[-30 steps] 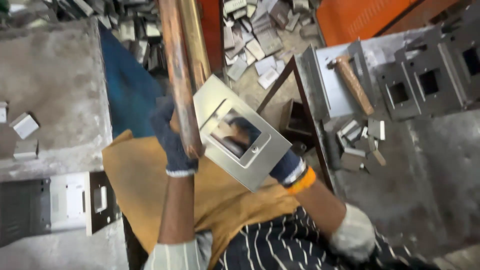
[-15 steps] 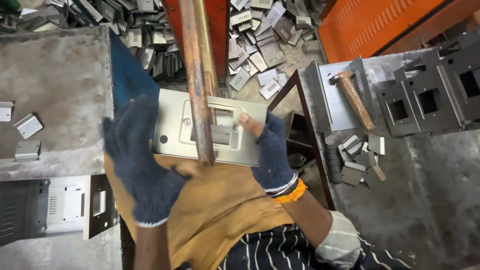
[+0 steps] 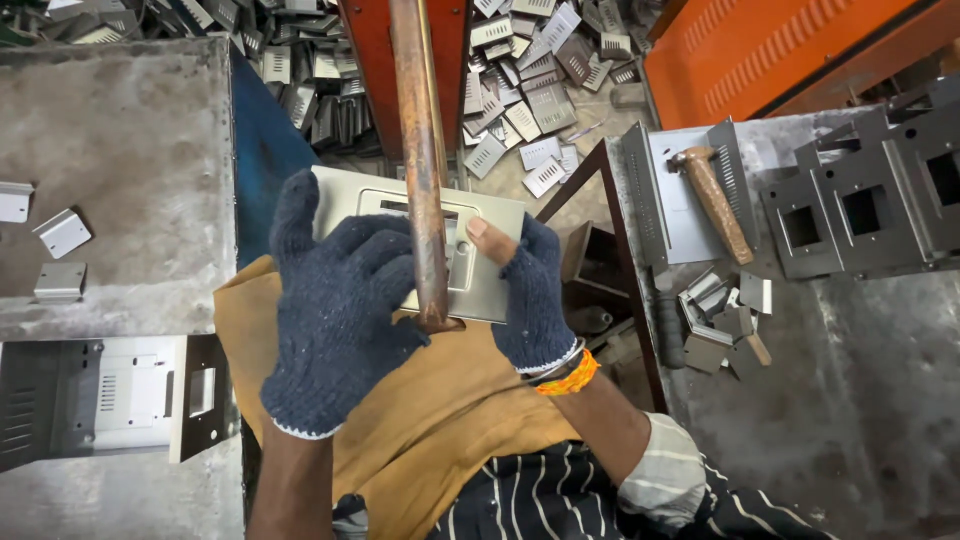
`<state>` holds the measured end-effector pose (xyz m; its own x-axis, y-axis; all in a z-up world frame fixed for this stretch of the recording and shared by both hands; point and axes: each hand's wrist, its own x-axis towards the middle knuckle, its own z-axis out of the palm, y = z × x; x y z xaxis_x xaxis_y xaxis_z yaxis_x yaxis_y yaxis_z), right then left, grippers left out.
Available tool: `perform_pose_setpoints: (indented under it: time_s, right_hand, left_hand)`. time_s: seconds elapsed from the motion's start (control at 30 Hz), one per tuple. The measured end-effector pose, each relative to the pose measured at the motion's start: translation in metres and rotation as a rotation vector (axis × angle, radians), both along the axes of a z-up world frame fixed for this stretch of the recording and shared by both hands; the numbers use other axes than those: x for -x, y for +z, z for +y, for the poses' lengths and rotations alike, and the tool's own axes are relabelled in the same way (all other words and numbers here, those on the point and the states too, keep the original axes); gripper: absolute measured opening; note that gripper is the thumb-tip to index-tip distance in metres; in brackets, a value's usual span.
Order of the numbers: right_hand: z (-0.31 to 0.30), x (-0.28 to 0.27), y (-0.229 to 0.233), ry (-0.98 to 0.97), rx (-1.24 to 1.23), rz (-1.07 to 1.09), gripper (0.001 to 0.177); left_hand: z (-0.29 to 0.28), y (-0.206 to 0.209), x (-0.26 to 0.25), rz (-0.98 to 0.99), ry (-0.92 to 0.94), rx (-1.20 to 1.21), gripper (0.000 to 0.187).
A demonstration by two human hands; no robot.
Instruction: The person operates a hand-lever press machine to stamp and bend small metal panels. They place a flat metal plate into the press die, pull the lever down to press it, remove the formed part, and stack finished box-shaped enclosures on the workbench.
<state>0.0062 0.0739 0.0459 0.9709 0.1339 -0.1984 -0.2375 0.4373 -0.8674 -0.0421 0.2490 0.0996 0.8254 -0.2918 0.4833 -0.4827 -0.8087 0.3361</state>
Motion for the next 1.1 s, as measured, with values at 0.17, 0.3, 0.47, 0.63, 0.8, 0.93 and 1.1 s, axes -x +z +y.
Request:
perform_pose_setpoints:
  time_s: [0.17,0.3,0.47,0.63,0.8,0.93,1.1]
  right_hand:
    - [0.001,-0.002,-0.001,-0.012,0.011,0.002,0.030]
    - [-0.002,0.003,-0.009,0.001,0.023,-0.004,0.031]
    - [-0.005,0.002,0.024,0.082,-0.002,-0.031,0.034]
    - [-0.018,-0.004,0.008,0.032,0.051,-0.025,0.034]
    - [-0.021,-0.002,0.000,0.051,0.044,-0.104,0.031]
    - [-0.022,0.001,0.000,0.015,0.075,-0.055,0.031]
    - [-0.025,-0.004,-0.004,-0.022,0.041,-0.037,0.029]
  left_hand:
    - [0.000,0.000,-0.002,-0.004,-0.025,0.040,0.055]
    - [0.000,-0.003,0.003,0.010,-0.023,0.062,0.049]
    - [-0.005,0.007,0.010,-0.080,0.024,0.029,0.040]
    - [0.003,0.002,0.016,-0.157,0.207,0.130,0.066]
    - [0.007,-0.056,0.023,0.059,0.162,0.769,0.089]
    - [-0.005,-0.072,0.025,0.230,0.214,1.282,0.076]
    - [-0.013,-0.080,0.015,0.201,0.169,1.585,0.068]
